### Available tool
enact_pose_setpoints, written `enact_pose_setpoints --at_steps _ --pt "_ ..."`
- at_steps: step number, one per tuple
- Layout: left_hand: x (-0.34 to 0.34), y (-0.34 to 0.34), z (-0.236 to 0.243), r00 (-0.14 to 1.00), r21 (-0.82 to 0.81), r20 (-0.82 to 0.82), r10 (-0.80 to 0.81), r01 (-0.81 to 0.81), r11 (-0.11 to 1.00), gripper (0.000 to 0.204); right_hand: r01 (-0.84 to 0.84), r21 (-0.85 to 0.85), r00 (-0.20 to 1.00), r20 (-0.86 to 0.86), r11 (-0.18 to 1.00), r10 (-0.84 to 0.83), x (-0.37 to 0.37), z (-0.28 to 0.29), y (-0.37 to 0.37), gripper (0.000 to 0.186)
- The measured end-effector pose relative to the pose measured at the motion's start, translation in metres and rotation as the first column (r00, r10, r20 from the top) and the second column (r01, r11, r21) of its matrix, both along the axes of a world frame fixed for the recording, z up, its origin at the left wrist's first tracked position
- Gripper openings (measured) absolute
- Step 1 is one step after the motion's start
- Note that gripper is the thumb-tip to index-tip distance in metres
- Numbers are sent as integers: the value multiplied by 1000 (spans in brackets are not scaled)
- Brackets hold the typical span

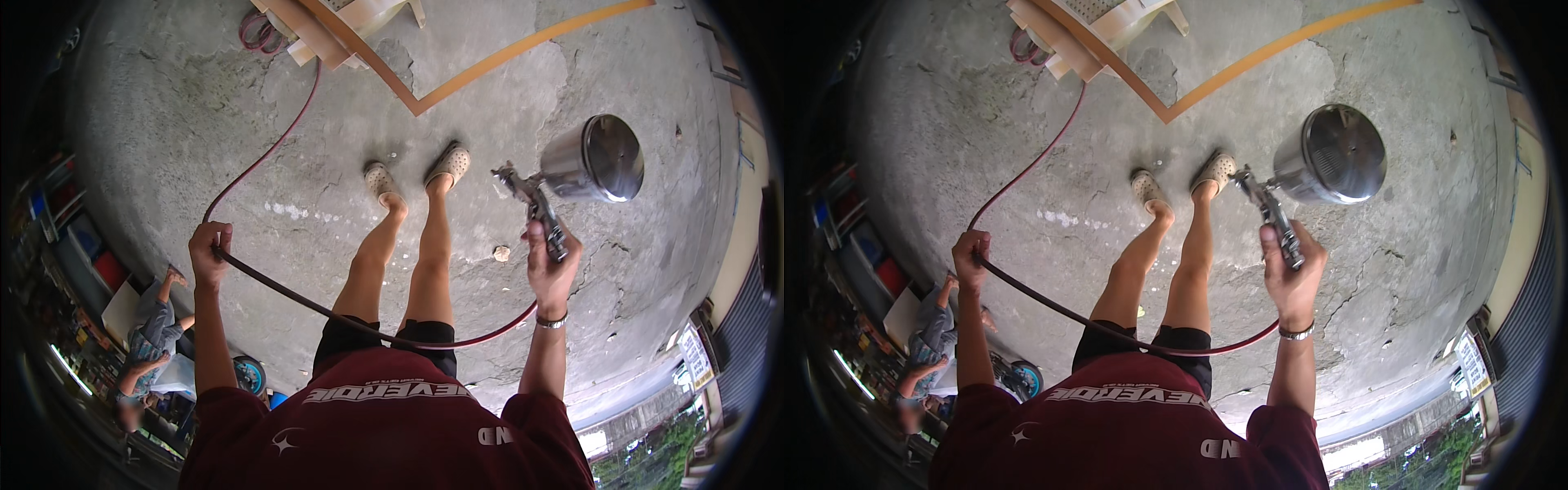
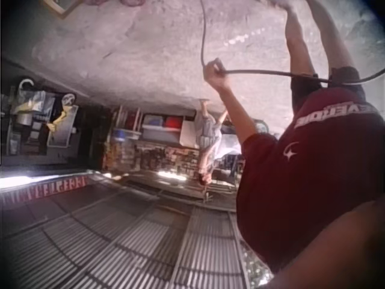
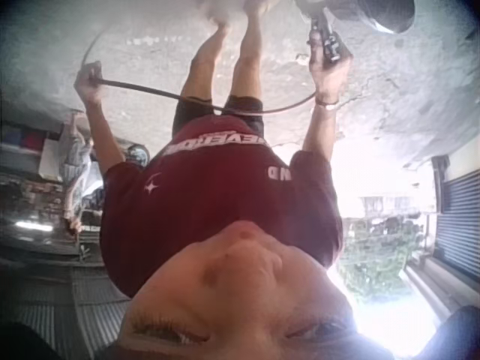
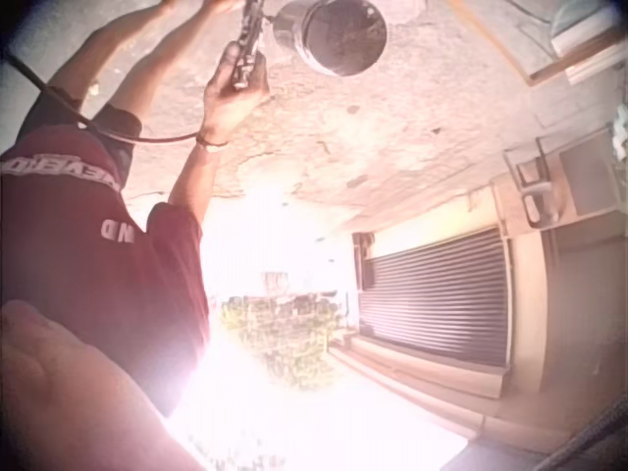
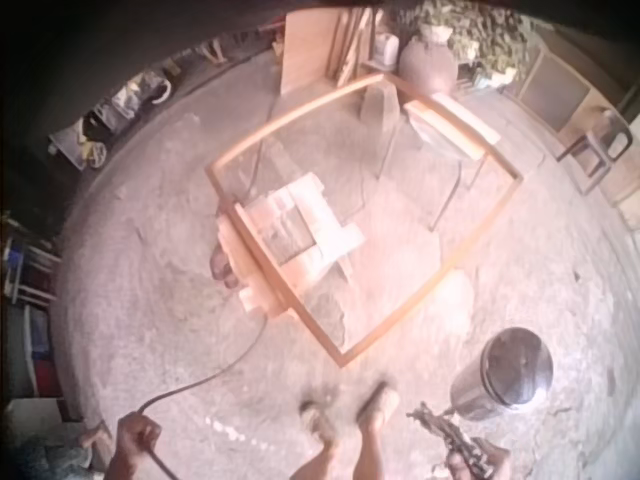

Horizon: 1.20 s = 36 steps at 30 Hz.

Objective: The person uses a spray gun to apply finish to a wooden frame and a small wooden stool in a workshop. They move around the objects to cover different sides, then walk to a workbench and pour liquid from a container into the spray gun's reservoir.

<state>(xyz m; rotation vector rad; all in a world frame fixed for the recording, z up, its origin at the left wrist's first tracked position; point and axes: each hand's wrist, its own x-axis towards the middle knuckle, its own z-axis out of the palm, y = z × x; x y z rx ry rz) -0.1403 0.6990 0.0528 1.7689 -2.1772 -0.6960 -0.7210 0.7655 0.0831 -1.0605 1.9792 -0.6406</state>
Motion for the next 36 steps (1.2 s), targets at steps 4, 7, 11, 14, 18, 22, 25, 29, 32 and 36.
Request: enact_pose_setpoints --at_steps 4,7,11,14,18,22,25,29,32,36 --pt "7 3 1 999 3 -31 10 -10 1000 11 -73 -18 993 90 997 74 24 13 3 32" --pt "1 6 -3 999 -1 -50 8 -8 1000 11 -49 -49 999 18 998 50 15 1 -15 28" --pt "-27 20 -1 999 25 -34 37 -36 999 11 21 -148 995 -91 989 -34 -33 -28 -50 34" --pt "-60 25 5 998 12 18 58 -58 998 11 69 -171 988 -126 983 -91 -80 -36 -79 35" --pt "-101 34 0 992 5 -11 128 -128 992 8 126 -198 982 -112 972 -150 -144 -49 -119 34" --pt "-147 42 -3 972 77 -36 230 -227 971 22 160 -227 973 -126 961 -192 -220 -67 -161 37" --pt "-196 34 -3 971 68 -21 239 -237 969 23 150 -249 965 -175 957 -197 -272 -73 -198 38" --pt "-239 22 -6 968 137 27 248 -249 959 23 176 -278 949 -209 944 -238 -336 -85 -246 43" --pt "-266 19 -3 953 165 149 264 -287 944 28 208 -228 920 -284 951 -270 -377 -95 -276 48" --pt "-296 11 -2 959 193 164 231 -260 946 32 275 -274 893 -283 922 -350 -431 -113 -310 49"
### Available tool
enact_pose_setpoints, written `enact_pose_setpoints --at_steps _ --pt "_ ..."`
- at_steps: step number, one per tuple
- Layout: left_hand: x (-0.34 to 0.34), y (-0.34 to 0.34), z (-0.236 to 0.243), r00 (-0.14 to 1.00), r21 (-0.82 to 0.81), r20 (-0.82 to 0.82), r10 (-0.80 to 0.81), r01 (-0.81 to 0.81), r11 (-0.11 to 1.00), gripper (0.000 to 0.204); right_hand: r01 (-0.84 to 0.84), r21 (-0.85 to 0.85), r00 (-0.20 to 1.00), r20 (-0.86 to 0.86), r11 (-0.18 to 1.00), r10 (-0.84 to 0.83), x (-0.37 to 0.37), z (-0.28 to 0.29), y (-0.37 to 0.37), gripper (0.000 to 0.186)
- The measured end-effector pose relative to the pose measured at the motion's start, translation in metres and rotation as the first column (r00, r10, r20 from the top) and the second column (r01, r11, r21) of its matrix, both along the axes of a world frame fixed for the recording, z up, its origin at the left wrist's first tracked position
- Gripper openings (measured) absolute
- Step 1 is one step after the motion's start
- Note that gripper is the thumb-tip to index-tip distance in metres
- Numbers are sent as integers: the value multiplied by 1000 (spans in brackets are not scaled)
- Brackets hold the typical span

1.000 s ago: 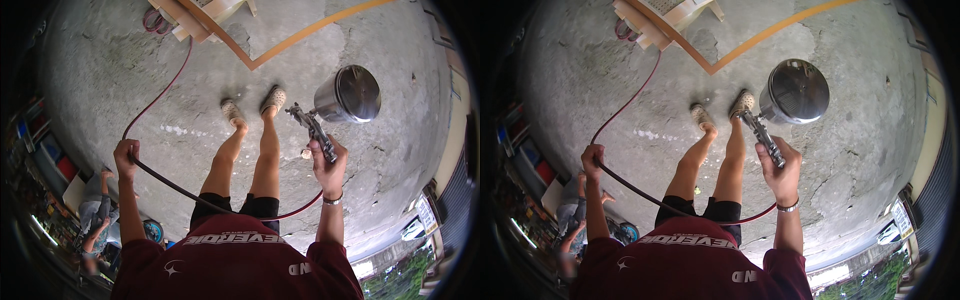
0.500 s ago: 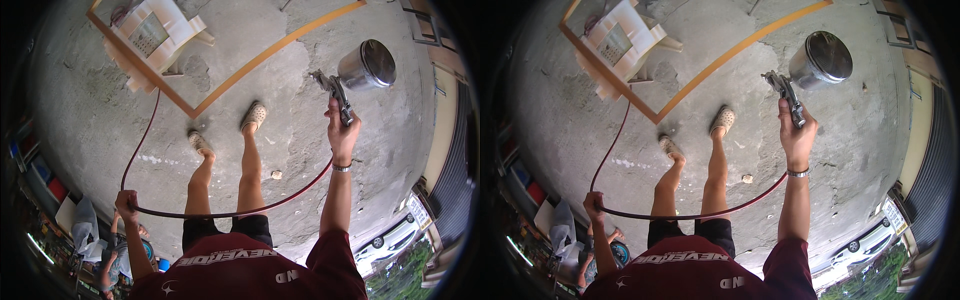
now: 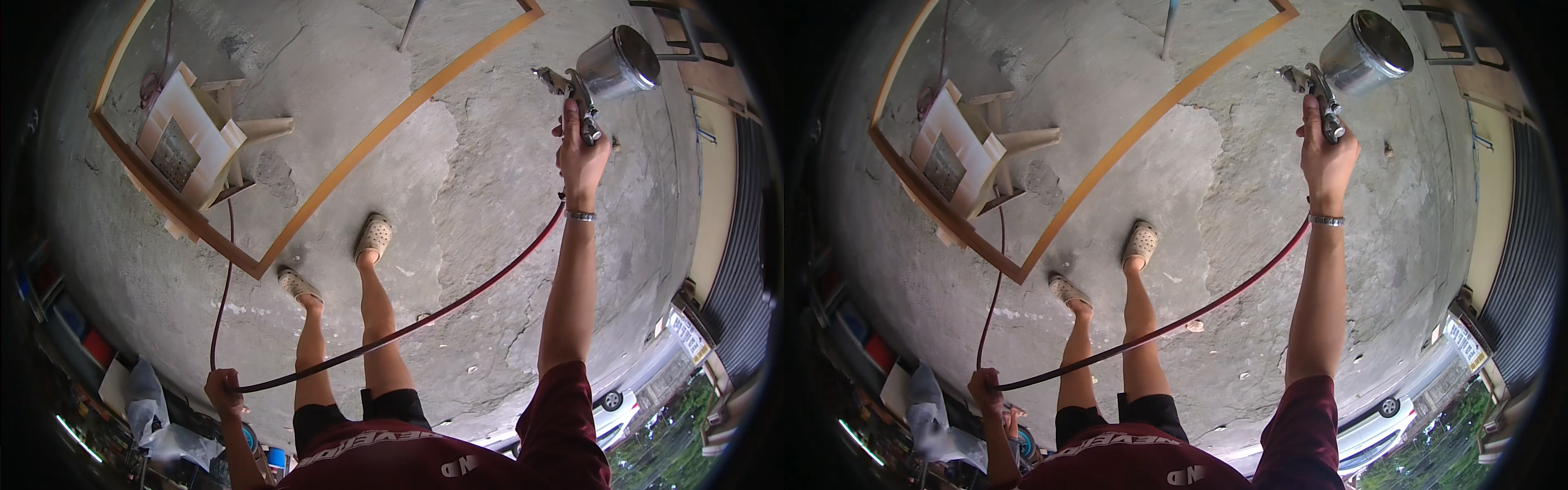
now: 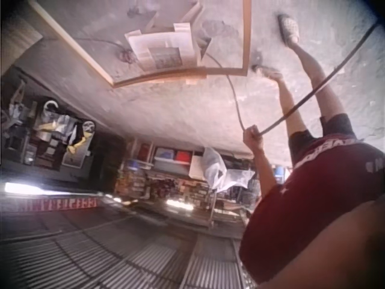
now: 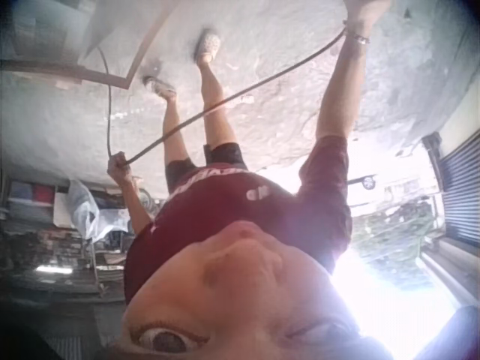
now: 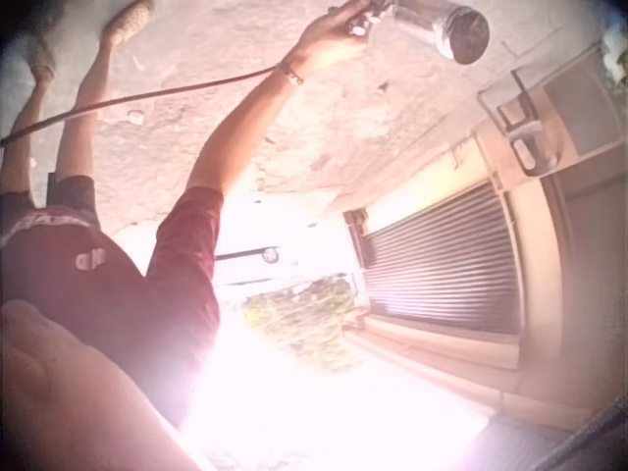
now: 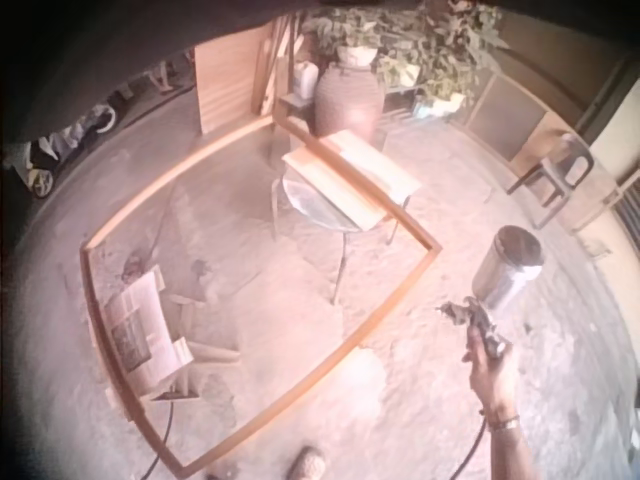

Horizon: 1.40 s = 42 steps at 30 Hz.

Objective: The person uses a spray gun to apply finish to a wooden frame and a small wooden stool in a workshop. They move around the objects to cover different sides, then walk to a workbench and pour liquid from a container into the spray gun's reservoir.

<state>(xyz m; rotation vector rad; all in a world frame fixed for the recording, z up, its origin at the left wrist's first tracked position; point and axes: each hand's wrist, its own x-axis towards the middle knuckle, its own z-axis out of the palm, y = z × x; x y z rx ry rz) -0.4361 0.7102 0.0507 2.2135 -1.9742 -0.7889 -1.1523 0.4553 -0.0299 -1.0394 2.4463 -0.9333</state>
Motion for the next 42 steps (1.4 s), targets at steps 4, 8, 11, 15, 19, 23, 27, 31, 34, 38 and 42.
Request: enact_pose_setpoints --at_steps 4,8,11,15,19,23,27,31,34,38,42 --pt "-37 -11 5 1000 30 -24 -7 8 1000 30 84 42 995 -57 996 -82 -43 3 -33 48" --pt "-52 -23 4 1000 50 -4 -5 5 999 30 119 -162 988 -76 980 -132 -51 14 -51 47" --pt "-52 -28 4 1000 46 22 5 -6 999 33 139 -208 987 -50 968 -153 -44 18 -47 47" --pt "-38 -28 2 998 -8 20 -53 53 999 35 129 -52 989 75 990 -125 -37 21 -17 46" --pt "-20 -26 8 998 14 59 -35 34 999 32 49 -37 960 276 998 -37 8 49 26 44" --pt "-17 -25 12 999 17 37 -20 20 1000 30 -28 -22 956 291 999 33 15 58 30 42" --pt "-36 -39 16 998 4 19 -60 60 998 29 74 83 994 81 994 -80 -45 23 4 48" --pt "-39 -35 12 999 18 -41 -26 26 999 29 177 -159 983 -23 971 -183 -54 18 -29 50" --pt "-28 -26 8 1000 16 -15 -22 22 1000 28 208 -251 975 -29 945 -222 -45 18 -31 48" --pt "0 -18 11 1000 12 -4 31 -31 999 23 196 -108 973 143 975 -179 -19 21 5 43" --pt "27 -11 14 1000 -85 1 20 -20 996 19 119 -43 966 236 992 -105 39 29 53 40"
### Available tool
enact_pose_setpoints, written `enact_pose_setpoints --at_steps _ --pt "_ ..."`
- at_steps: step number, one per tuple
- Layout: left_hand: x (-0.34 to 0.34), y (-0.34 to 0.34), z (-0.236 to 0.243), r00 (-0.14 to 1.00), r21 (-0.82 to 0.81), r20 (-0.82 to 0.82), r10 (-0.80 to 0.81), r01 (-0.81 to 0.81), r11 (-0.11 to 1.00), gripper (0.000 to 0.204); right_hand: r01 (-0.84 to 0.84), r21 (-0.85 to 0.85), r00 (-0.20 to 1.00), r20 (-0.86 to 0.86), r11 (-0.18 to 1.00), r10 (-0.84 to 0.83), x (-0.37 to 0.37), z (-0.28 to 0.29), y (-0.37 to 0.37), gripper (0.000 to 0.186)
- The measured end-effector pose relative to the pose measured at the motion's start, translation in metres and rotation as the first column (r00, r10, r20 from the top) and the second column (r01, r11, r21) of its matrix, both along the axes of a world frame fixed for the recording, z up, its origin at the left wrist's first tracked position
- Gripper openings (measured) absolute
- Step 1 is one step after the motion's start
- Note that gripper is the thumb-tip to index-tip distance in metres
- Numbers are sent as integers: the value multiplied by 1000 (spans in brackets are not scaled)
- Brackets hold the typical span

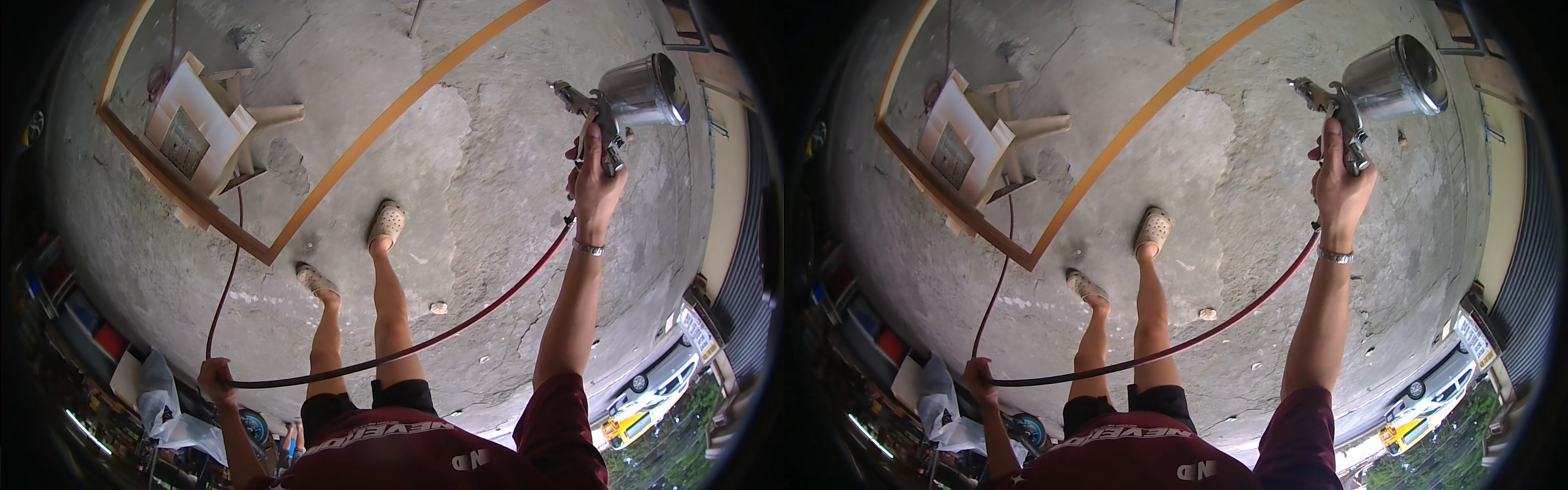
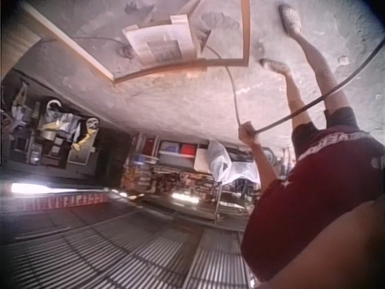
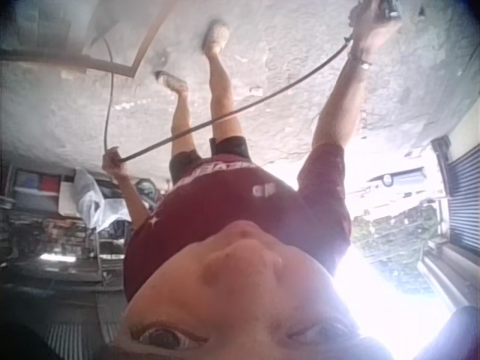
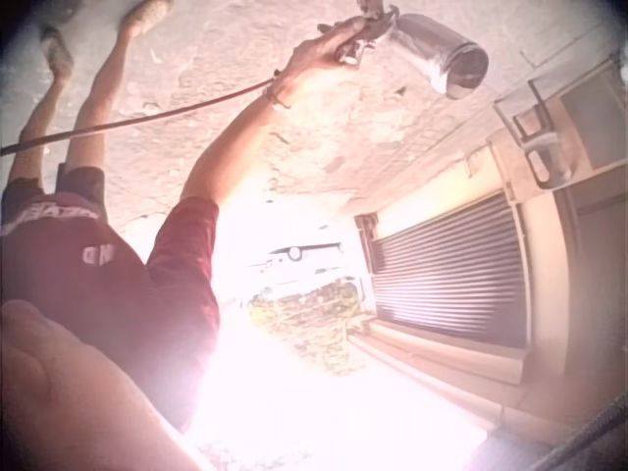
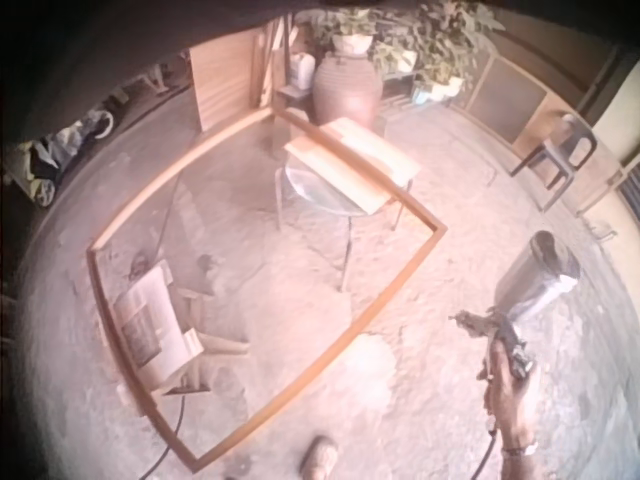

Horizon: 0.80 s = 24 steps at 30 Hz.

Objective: The person uses a spray gun to apply finish to a wooden frame and a small wooden stool in a workshop. They move around the objects to cover different sides, then walk to a workbench and pour liquid from a container into the spray gun's reservoir.

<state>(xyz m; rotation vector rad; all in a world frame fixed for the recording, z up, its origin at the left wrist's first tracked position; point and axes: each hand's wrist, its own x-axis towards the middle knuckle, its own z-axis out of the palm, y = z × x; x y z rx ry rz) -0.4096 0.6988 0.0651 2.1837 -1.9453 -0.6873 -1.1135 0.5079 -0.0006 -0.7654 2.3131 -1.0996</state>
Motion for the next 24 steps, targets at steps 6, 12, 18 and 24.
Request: enact_pose_setpoints --at_steps 6,12,18,24 --pt "50 8 15 996 -2 -67 54 -54 999 22 -105 87 993 60 991 100 73 4 66 37" --pt "89 14 28 996 -93 58 -61 66 993 25 -129 56 985 119 990 122 149 14 110 36" --pt "139 36 33 995 -122 15 -101 102 987 33 -164 98 977 156 982 147 215 21 151 35" --pt "185 62 25 999 -103 8 -49 49 993 38 -243 118 960 174 963 221 272 27 182 34"
